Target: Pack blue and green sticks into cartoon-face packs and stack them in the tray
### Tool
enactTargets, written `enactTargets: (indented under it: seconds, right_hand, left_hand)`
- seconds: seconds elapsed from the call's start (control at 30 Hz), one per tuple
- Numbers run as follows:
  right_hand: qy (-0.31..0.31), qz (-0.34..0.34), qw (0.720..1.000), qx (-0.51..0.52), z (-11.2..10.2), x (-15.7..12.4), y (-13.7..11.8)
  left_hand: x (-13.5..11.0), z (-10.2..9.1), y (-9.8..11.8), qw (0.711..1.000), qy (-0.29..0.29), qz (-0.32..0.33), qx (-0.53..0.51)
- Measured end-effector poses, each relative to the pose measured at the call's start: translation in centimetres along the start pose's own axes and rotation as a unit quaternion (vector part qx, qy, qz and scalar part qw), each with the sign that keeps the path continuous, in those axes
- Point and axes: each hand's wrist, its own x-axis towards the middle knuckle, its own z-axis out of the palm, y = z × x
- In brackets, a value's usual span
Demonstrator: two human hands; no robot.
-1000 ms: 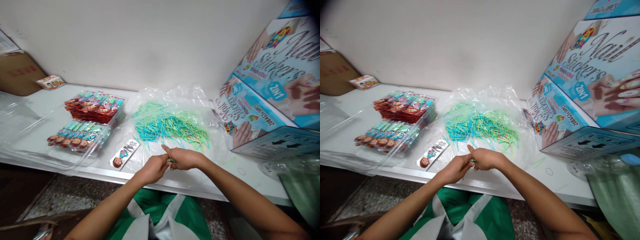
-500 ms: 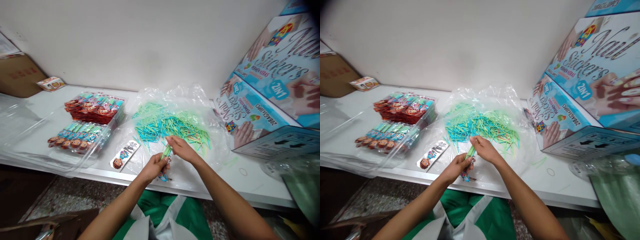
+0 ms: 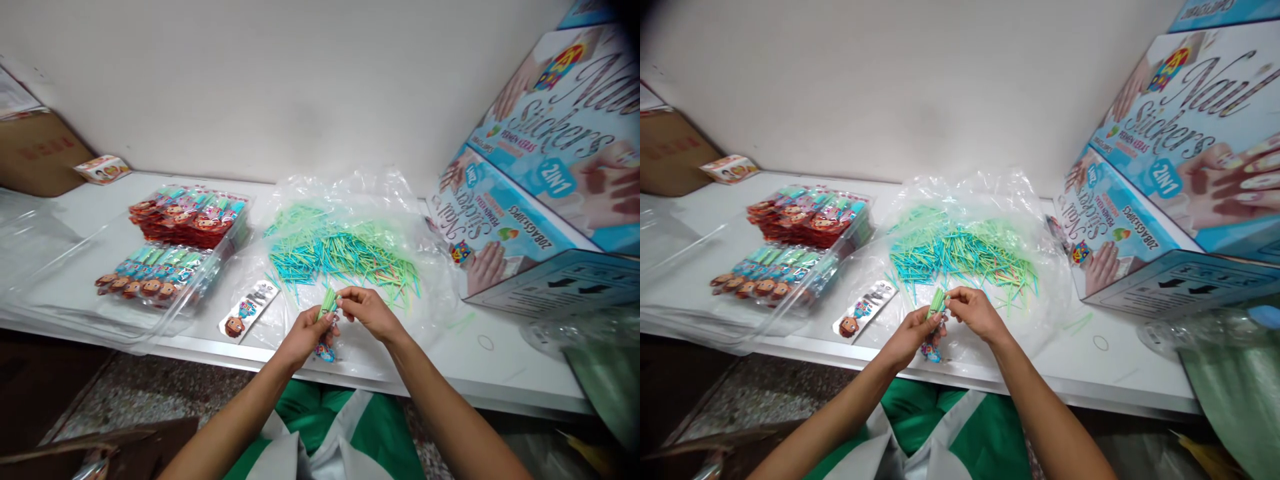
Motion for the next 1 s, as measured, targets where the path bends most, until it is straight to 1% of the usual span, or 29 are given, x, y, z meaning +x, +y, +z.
enactTargets:
  seconds: [0.27, 0.4, 0.53, 0.63, 0.87, 1.0]
  right_hand:
    - [0.025, -0.002, 0.997, 0.077, 0.22, -0.43, 0.38]
    - [0.024, -0.001, 0.994, 0.102, 0.52, -0.55, 0.13]
    - [0.032, 0.0, 0.998, 0.061, 0.72, -0.74, -0.32]
    - [0.03, -0.02, 0.999, 0.015, 0.67, -0.79, -0.38]
    - [0.027, -0.034, 0.999, -0.017, 0.6, -0.57, -0.17]
    - [0.052, -0.044, 0.996, -0.049, 0.94, -0.63, -0.32]
  left_hand:
    - [-0.02, 0.25, -0.05, 1.0, 0.002, 0.007, 0.003]
    - [-0.08, 0.59, -0.03, 1.0, 0.008, 0.001, 0.005]
    - [-0.06, 0.69, -0.18, 1.0, 0.017, -0.001, -0.006]
    - [-0.03, 0.57, -0.22, 1.0, 0.013, -0.002, -0.016]
    - [-0.07, 0.47, -0.27, 1.0, 0.001, -0.006, -0.02]
    - [-0.07, 0.54, -0.33, 0.999, 0.002, -0.019, -0.035]
